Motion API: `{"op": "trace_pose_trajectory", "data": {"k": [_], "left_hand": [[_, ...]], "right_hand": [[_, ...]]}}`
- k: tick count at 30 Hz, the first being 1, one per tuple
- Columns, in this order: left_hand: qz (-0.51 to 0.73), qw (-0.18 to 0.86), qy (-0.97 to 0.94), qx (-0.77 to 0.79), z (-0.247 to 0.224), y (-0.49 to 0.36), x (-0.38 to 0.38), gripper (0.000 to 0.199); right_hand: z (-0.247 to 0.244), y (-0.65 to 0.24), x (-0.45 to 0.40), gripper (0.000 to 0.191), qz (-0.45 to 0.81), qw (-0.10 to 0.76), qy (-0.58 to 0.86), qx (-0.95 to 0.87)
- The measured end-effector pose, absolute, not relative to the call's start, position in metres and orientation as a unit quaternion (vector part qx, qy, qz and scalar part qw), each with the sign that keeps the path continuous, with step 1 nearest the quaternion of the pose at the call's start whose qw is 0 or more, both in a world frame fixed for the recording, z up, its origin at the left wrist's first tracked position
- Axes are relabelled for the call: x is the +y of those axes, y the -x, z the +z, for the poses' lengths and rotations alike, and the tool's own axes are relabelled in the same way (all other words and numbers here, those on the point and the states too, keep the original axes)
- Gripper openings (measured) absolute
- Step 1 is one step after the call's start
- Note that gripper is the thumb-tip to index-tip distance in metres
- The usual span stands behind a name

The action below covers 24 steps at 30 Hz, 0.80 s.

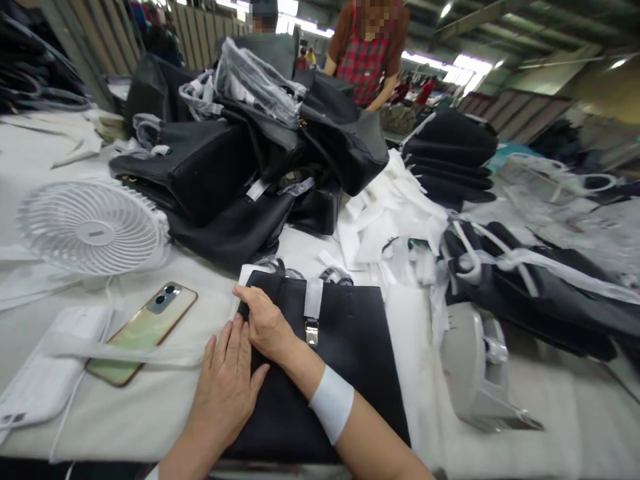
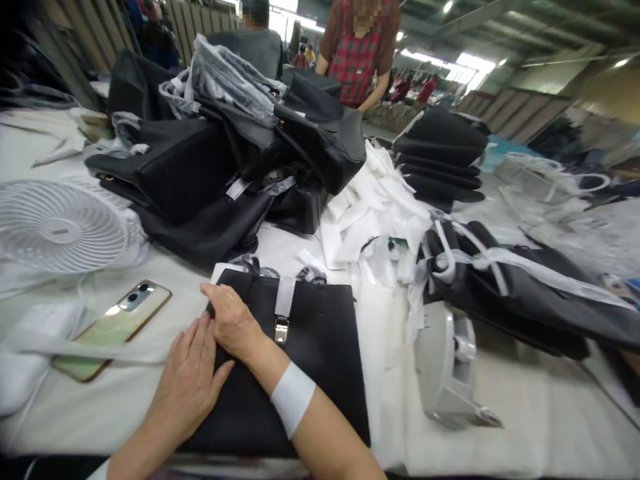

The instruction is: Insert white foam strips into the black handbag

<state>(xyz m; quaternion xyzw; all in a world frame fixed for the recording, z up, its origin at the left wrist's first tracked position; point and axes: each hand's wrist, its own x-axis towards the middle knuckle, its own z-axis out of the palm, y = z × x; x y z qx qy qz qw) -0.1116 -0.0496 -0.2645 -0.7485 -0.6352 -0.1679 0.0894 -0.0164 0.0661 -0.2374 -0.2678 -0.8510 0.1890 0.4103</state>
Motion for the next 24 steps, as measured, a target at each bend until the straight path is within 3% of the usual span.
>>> {"op": "trace_pose_trajectory", "data": {"k": [3,10,12,16,21,24], "left_hand": [[-0.162,0.106,0.750,-0.632,-0.265,0.113,-0.049,0.069],[-0.185,0.117,0.744,-0.632,-0.268,0.112,-0.049,0.066],[-0.187,0.118,0.744,-0.630,-0.266,0.111,-0.050,0.065],[-0.174,0.131,0.742,-0.634,-0.251,0.109,-0.050,0.060],[-0.198,0.145,0.772,-0.586,-0.208,0.084,-0.023,0.057],[-0.235,0.087,0.854,-0.456,-0.179,0.043,0.005,0.049]], "right_hand": [[-0.222,0.000,0.056,0.042,0.145,0.391,0.293,-0.861],[-0.174,-0.089,-0.027,0.031,0.040,0.253,0.438,-0.861],[-0.174,-0.119,-0.049,0.029,0.007,0.274,0.477,-0.835],[-0.195,-0.186,-0.065,0.029,-0.065,0.398,0.611,-0.682],[-0.222,-0.235,-0.053,0.052,0.064,0.378,0.769,-0.512],[-0.219,-0.238,-0.050,0.052,0.140,0.359,0.781,-0.491]]}}
